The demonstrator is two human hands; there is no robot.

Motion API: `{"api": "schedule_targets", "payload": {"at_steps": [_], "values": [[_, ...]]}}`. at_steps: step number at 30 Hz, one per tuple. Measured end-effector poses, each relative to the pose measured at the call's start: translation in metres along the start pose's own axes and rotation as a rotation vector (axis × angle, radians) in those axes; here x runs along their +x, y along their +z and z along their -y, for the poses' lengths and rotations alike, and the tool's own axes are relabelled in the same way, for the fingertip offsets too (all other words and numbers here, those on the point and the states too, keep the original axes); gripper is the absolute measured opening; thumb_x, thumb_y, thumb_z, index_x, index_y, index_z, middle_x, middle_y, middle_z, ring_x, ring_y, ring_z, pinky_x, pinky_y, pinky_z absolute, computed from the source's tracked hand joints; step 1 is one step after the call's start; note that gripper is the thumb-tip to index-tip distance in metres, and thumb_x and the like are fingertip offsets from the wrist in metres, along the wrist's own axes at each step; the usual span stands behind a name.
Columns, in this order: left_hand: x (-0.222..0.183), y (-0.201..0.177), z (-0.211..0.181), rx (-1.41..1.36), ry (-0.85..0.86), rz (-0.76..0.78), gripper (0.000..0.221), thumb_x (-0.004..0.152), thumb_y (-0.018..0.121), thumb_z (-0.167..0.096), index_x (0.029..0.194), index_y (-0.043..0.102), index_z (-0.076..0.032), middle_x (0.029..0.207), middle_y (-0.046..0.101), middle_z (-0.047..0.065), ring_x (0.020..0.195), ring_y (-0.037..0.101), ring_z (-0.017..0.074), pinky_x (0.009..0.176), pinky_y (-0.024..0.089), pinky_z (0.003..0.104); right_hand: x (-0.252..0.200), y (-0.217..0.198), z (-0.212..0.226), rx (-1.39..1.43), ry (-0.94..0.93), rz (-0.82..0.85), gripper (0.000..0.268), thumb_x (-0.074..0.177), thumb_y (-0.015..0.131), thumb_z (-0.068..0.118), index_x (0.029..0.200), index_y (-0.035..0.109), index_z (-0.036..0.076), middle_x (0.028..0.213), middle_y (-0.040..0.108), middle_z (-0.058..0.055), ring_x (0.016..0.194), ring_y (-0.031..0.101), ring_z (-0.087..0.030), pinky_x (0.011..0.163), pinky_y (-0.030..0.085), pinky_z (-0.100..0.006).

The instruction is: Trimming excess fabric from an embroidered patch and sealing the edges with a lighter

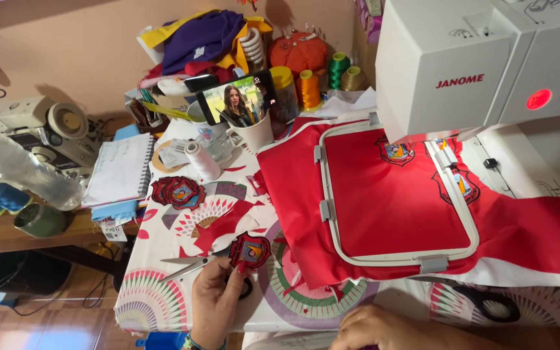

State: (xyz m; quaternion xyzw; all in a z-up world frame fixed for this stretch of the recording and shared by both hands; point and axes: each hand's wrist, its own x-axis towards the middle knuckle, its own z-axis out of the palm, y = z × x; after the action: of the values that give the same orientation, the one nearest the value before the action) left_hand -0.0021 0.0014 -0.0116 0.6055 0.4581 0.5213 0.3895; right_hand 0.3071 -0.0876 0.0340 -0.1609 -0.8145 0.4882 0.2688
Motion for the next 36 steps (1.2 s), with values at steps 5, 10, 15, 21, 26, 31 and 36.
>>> {"api": "schedule_targets", "payload": {"at_steps": [5,10,15,21,26,31,36], "values": [[0.002,0.0,-0.005,0.023,0.005,0.005,0.011,0.092,0.071,-0.015,0.089,0.073,-0.005,0.075,0.078,0.004,0.067,0.063,0.0087,0.063,0.052,0.025,0.003,-0.016,0.019,-0.15,0.151,0.052,0.033,0.098,0.059,0.043,0.103,0.072,0.013,0.084,0.067,-0.002,0.077,0.069,-0.02,0.068,0.052,-0.033],[0.002,-0.001,-0.003,0.02,-0.022,0.005,0.011,0.092,0.07,-0.015,0.089,0.073,-0.004,0.073,0.079,0.004,0.063,0.06,0.0084,0.06,0.051,0.025,0.007,-0.024,0.043,-0.159,0.296,-0.005,0.019,0.092,0.071,0.029,0.107,0.077,0.019,0.086,0.071,0.006,0.077,0.069,-0.008,0.066,0.052,-0.024],[0.002,0.0,-0.004,0.009,-0.006,0.018,0.013,0.093,0.07,-0.016,0.089,0.076,-0.005,0.073,0.075,0.002,0.062,0.059,0.0081,0.058,0.05,0.024,0.002,-0.023,0.034,-0.128,0.296,-0.014,0.023,0.089,0.07,0.031,0.107,0.077,0.019,0.084,0.068,0.007,0.075,0.066,-0.008,0.063,0.05,-0.024],[0.002,0.001,-0.004,-0.038,-0.013,0.024,0.012,0.093,0.07,-0.014,0.088,0.074,-0.003,0.072,0.075,0.004,0.062,0.058,0.0085,0.058,0.049,0.024,-0.006,-0.013,0.009,0.035,0.253,-0.046,0.019,0.095,0.073,0.029,0.109,0.076,0.015,0.084,0.064,0.006,0.075,0.061,-0.009,0.068,0.048,-0.025],[0.002,0.001,0.001,-0.065,-0.016,0.024,0.011,0.094,0.07,-0.012,0.088,0.07,-0.003,0.071,0.073,0.005,0.061,0.056,0.0091,0.057,0.048,0.025,-0.008,-0.011,0.006,0.07,0.263,-0.05,0.018,0.097,0.073,0.027,0.11,0.076,0.015,0.084,0.063,0.005,0.075,0.06,-0.008,0.066,0.047,-0.025],[0.002,0.001,-0.002,-0.039,-0.031,0.01,0.009,0.093,0.07,-0.011,0.089,0.071,-0.003,0.071,0.074,0.005,0.061,0.058,0.0095,0.058,0.05,0.025,-0.007,-0.011,0.008,0.099,0.301,-0.048,0.019,0.097,0.074,0.028,0.11,0.077,0.014,0.086,0.067,0.003,0.077,0.063,-0.008,0.065,0.048,-0.023],[0.002,0.001,-0.003,-0.032,-0.02,0.025,0.012,0.093,0.07,-0.014,0.087,0.071,-0.004,0.07,0.073,0.004,0.061,0.056,0.0091,0.057,0.048,0.025,-0.007,-0.011,0.007,0.097,0.267,-0.054,0.019,0.098,0.072,0.028,0.109,0.076,0.013,0.084,0.066,0.003,0.075,0.062,-0.009,0.064,0.047,-0.024]]}}
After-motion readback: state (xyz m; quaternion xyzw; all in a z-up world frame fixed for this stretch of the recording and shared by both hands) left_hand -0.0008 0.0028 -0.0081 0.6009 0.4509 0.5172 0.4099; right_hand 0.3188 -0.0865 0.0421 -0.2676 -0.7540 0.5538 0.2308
